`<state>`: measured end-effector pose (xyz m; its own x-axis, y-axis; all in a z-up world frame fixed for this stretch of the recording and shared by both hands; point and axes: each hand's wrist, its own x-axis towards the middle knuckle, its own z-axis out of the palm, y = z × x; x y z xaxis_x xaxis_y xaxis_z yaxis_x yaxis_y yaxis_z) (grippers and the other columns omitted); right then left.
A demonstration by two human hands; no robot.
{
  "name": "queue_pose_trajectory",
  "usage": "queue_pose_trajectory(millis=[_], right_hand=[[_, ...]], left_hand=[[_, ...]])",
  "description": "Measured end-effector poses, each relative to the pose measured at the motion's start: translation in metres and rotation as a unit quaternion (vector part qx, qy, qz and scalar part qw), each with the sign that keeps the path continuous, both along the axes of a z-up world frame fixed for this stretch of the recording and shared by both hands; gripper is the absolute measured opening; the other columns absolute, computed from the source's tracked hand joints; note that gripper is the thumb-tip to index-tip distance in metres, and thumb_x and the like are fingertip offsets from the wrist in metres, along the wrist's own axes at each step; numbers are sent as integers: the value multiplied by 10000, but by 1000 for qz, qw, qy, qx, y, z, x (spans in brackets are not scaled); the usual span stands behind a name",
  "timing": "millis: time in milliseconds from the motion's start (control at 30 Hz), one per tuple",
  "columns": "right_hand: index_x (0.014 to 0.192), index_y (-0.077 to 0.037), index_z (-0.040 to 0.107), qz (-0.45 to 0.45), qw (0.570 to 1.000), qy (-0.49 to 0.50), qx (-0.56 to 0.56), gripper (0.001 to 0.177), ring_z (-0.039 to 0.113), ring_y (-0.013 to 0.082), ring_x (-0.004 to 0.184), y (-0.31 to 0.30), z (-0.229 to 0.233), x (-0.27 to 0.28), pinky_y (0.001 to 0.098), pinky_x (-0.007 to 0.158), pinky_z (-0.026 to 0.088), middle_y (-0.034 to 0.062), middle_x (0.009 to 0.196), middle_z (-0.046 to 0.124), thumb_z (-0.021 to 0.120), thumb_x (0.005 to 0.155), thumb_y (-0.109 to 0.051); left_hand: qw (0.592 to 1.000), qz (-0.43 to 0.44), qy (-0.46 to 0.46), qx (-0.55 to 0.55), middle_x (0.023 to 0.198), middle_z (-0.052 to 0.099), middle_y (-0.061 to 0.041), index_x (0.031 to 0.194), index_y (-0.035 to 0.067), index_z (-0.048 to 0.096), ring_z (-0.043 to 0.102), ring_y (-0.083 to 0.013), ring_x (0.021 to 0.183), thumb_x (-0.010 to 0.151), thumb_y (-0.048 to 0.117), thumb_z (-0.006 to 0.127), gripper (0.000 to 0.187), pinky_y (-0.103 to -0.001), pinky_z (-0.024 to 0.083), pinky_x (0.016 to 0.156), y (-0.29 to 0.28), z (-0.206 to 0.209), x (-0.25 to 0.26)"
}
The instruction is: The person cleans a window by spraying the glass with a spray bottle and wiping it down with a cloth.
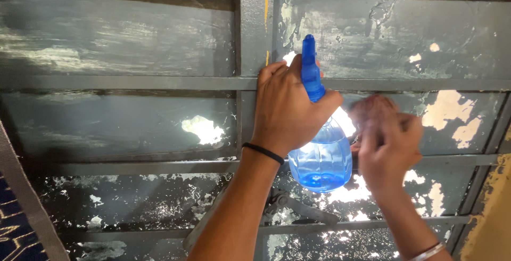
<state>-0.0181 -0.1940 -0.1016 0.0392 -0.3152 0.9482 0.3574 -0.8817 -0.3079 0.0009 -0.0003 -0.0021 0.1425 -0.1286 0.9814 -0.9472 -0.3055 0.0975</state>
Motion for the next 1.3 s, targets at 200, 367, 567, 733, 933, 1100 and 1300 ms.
queue_pose_trajectory(millis=[200,367,567,733,933,1100,1300], right_hand=[[1266,-117,752,-129,970,32,-205,373,523,285,893,-32,5,-8,428,816,426,97,1022,552,763,897,-63],[1313,-95,665,-27,999,-27,-8,326,508,264,957,-47,8,-5,354,851,449,143,1092,490,632,992,-51],[1273,-103,720,-67,989,-17,-131,322,536,289,942,-13,-12,6,390,825,430,148,1060,569,717,958,-38],[1299,-134,708,-19,987,10,-159,380,535,278,942,-7,-9,-2,402,851,432,123,1032,562,716,934,-31],[1301,-138,703,-13,987,15,-162,401,531,276,943,-7,-9,-4,399,843,443,118,1043,560,726,915,-32],[1311,-137,703,2,988,33,-150,423,536,263,929,-6,-9,-7,368,803,461,118,1046,536,700,908,-8],[1309,-122,703,24,991,48,-119,369,547,216,868,-3,-9,-7,321,718,496,112,1036,530,691,951,-36]], left_hand=[[1000,-4,-5,0,818,711,-73,1010,31,650,708,-264,827,760,312,682,378,-405,370,1087,1,1,-1],[999,8,42,24,727,704,-80,981,37,658,710,-254,780,739,318,685,372,-397,368,1104,3,3,-3],[1000,-2,-15,0,863,732,-87,1014,29,665,700,-275,846,769,307,698,372,-397,374,1083,-1,1,2],[999,-39,-8,1,970,757,-60,1036,69,671,701,-250,922,779,289,693,339,-406,375,1074,2,-3,5],[989,-110,-94,6,1131,740,-54,1170,117,674,663,-237,1145,843,253,695,355,-439,362,1153,2,-35,-4],[971,-197,134,20,818,723,-53,1096,121,664,751,-235,791,760,268,667,367,-382,578,739,-2,-58,-13],[975,-116,175,66,643,667,-67,1037,128,665,698,-291,638,731,312,704,358,-404,535,640,-2,-75,-13]])
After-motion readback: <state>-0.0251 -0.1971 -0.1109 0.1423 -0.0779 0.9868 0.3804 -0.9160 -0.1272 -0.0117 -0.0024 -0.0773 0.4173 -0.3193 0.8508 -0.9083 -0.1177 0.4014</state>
